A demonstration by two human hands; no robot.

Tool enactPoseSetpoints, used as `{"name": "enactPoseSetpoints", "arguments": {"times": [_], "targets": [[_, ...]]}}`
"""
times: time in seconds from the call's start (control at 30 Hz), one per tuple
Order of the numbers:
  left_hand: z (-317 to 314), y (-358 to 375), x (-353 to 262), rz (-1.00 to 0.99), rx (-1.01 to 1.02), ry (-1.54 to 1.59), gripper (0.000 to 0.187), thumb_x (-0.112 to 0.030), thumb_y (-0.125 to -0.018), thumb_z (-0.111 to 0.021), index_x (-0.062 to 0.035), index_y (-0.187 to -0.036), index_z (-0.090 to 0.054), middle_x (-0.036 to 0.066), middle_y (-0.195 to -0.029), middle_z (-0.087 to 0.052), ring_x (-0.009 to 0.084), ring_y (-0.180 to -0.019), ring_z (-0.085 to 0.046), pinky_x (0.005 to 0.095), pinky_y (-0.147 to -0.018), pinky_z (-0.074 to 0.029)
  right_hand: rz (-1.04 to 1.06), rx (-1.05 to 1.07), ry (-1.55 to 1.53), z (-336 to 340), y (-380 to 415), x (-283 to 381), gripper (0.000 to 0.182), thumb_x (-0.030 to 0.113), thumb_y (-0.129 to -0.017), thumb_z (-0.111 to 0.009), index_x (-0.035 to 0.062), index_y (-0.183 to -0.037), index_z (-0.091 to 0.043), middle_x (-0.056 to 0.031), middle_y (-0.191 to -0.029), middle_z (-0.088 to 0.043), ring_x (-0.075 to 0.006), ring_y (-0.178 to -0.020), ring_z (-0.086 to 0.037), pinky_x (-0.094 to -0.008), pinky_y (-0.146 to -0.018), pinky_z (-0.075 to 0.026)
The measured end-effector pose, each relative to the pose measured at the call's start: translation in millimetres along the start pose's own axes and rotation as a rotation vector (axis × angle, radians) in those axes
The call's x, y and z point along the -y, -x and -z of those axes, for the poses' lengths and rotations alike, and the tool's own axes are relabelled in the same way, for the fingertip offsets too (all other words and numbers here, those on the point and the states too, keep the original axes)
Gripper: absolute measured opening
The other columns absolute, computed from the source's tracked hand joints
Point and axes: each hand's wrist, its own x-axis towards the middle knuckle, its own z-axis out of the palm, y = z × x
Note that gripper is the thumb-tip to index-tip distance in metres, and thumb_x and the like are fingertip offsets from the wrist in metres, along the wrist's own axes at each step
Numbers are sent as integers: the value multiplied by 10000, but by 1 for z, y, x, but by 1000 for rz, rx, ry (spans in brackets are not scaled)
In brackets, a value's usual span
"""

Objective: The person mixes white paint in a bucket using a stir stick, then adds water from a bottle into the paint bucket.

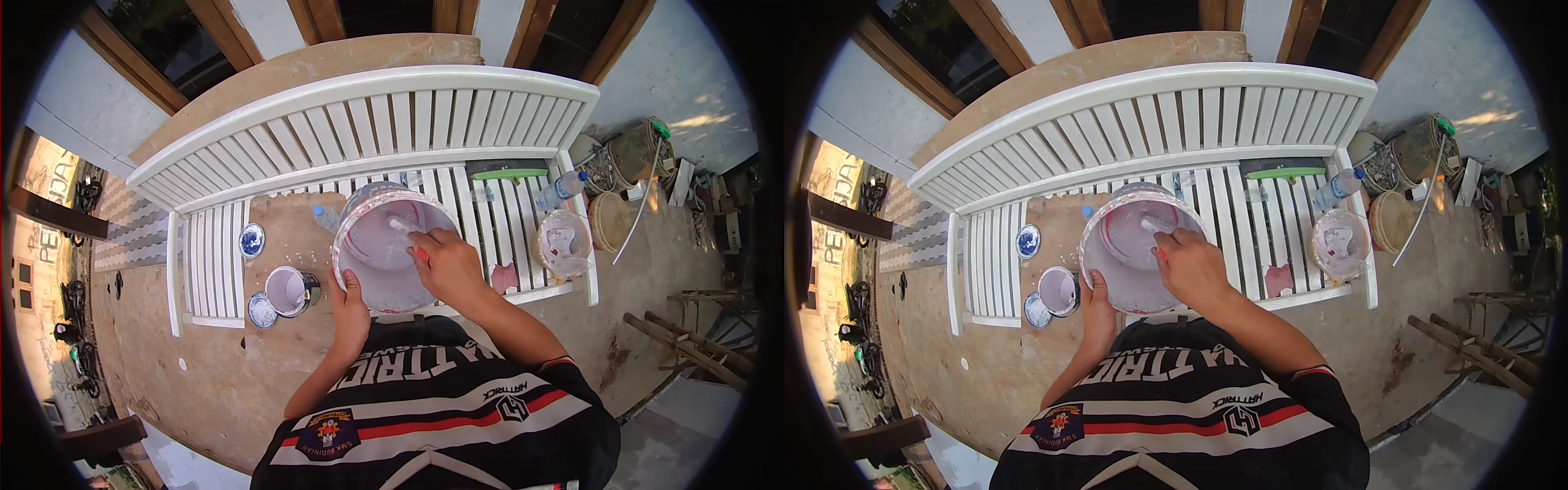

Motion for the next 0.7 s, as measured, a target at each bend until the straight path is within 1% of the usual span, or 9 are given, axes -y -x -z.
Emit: {"name": "enactPoseSetpoints", "arguments": {"times": [0.1, 0.13, 0.23, 0.3, 0.4, 0.5, 0.53, 0.63, 0.7], "targets": [[-1, 11, -16, 26, 15, -3, 551, -385, -996, -364, 18, -1363, -281, 185, -1303, -431, 229, -1178, -423, 322, -1000, -326, -34, -81, 84, -6, -1, 3, 203, 142, -797, -631, 53, -979, -636, -119, -746, -594, -302, -706, -606, -394, -600, -492], [-1, 16, -19, 39, 12, -5, 544, -380, -997, -364, 17, -1360, -284, 184, -1300, -434, 227, -1174, -425, 321, -998, -327, -49, -59, 116, -8, -1, 7, 208, 136, -810, -613, 51, -999, -629, -126, -769, -607, -307, -717, -611, -393, -611, -500], [4, 26, -24, 57, 17, -8, 523, -363, -1000, -363, 15, -1355, -290, 181, -1292, -440, 223, -1163, -430, 318, -994, -329, -83, -2, 70, -24, 3, 22, 214, 135, -819, -599, 43, -1010, -625, -133, -807, -618, -313, -737, -618, -392, -626, -508], [9, 29, -25, 47, 28, -1, 512, -351, -1002, -362, 12, -1356, -289, 179, -1289, -442, 222, -1161, -432, 319, -991, -333, -44, 2, 4, -40, 11, 32, 220, 131, -819, -593, 34, -1014, -624, -137, -832, -619, -313, -742, -624, -397, -629, -511], [22, 28, -23, 23, 36, 19, 503, -337, -1005, -359, 8, -1364, -281, 178, -1290, -441, 222, -1165, -436, 322, -987, -345, -1, 56, -77, -52, 25, 48, 215, 123, -811, -599, 42, -1007, -632, -139, -824, -614, -315, -723, -623, -400, -630, -509], [31, 24, -26, 19, 35, 48, 504, -330, -1006, -356, 5, -1372, -273, 180, -1295, -437, 224, -1170, -439, 327, -980, -360, -13, 217, -158, -49, 31, 53, 208, 123, -808, -602, 52, -1000, -638, -142, -817, -612, -321, -697, -618, -403, -630, -507], [32, 24, -29, 17, 39, 60, 509, -333, -1005, -355, 5, -1376, -269, 181, -1300, -433, 224, -1172, -439, 328, -978, -364, 10, 213, -183, -50, 33, 51, 214, 123, -806, -612, 57, -1007, -639, -145, -805, -610, -326, -667, -611, -407, -615, -501], [35, 23, -31, 7, 59, 41, 530, -349, -1002, -357, 5, -1384, -259, 187, -1309, -425, 227, -1173, -440, 328, -975, -368, -7, 143, -217, -39, 34, 58, 218, 119, -807, -622, 53, -1013, -638, -143, -789, -605, -326, -658, -608, -401, -597, -495], [37, 22, -31, -4, 65, 17, 542, -357, -1000, -360, 6, -1388, -253, 189, -1312, -423, 230, -1174, -440, 327, -975, -365, -50, 25, -197, -27, 28, 67, 217, 119, -808, -627, 53, -1015, -637, -144, -783, -604, -329, -661, -606, -396, -588, -491]]}}
